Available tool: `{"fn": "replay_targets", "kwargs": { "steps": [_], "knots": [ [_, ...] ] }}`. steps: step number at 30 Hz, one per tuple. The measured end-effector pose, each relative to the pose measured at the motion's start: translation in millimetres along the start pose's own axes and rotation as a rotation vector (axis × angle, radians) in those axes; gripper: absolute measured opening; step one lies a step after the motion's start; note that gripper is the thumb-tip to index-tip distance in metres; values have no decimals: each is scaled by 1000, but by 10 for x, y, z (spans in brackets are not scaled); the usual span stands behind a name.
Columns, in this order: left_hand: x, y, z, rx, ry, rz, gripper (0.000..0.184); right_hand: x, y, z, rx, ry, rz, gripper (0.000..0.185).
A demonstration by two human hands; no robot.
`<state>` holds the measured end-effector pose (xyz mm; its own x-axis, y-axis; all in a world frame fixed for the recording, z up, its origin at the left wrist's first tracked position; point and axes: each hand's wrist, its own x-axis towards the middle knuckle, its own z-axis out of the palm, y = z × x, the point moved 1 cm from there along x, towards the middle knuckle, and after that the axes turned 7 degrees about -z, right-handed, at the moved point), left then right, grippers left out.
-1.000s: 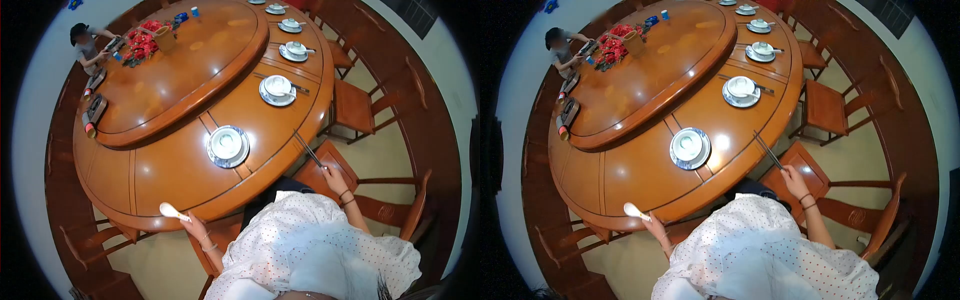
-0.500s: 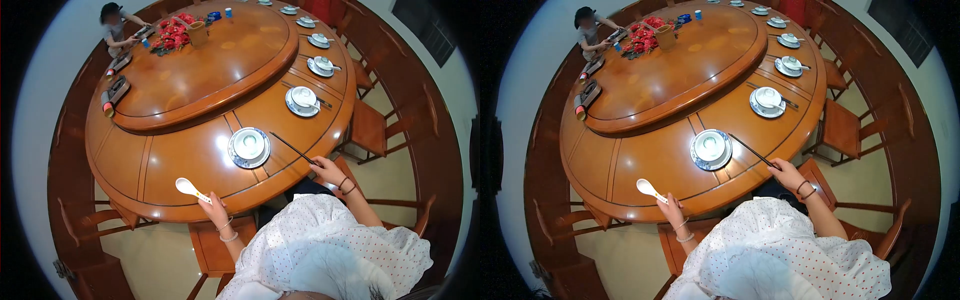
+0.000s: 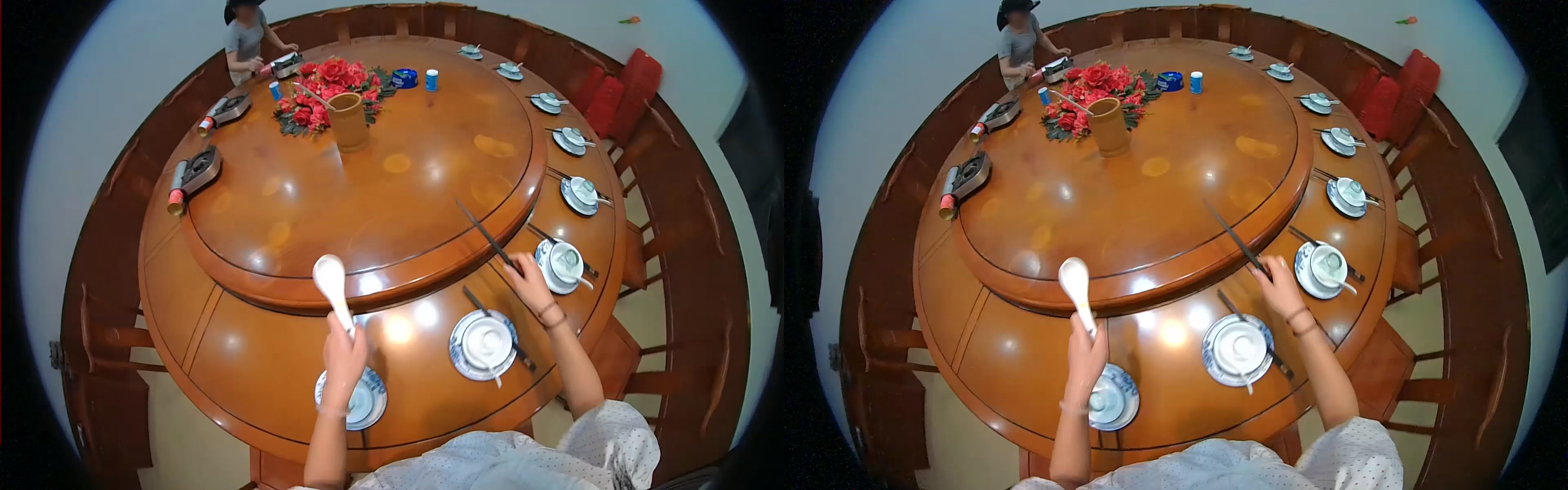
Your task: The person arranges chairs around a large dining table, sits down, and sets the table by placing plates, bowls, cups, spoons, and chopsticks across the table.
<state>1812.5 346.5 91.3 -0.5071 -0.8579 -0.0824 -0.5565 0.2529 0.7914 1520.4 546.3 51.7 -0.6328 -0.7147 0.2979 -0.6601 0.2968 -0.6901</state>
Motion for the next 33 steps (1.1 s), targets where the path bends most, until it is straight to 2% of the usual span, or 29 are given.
{"fn": "replay_targets", "kwargs": {
  "steps": [3,5,10,14,19,23,29,33],
  "knots": [
    [688,312,787,189,-68,41,28,802,586,158,-11,49,-21,20],
    [1095,510,1261,201,-127,-19,29,1313,912,334,-14,67,-29,18],
    [2043,968,2160,296,-95,-25,29,2344,1495,728,-302,233,-108,27],
    [2687,1099,2690,405,-4,-48,31,2758,1685,906,-469,53,11,35],
    [2858,1274,3073,504,37,3,32,2995,1923,767,-531,49,-8,35],
    [2671,1238,3226,455,123,144,28,2865,2046,670,-524,109,-47,34],
    [2602,1116,3177,382,235,146,27,2760,1956,733,-702,146,-60,39],
    [2569,1025,3082,368,192,123,29,2683,1839,788,-713,124,-18,38]
  ]
}}
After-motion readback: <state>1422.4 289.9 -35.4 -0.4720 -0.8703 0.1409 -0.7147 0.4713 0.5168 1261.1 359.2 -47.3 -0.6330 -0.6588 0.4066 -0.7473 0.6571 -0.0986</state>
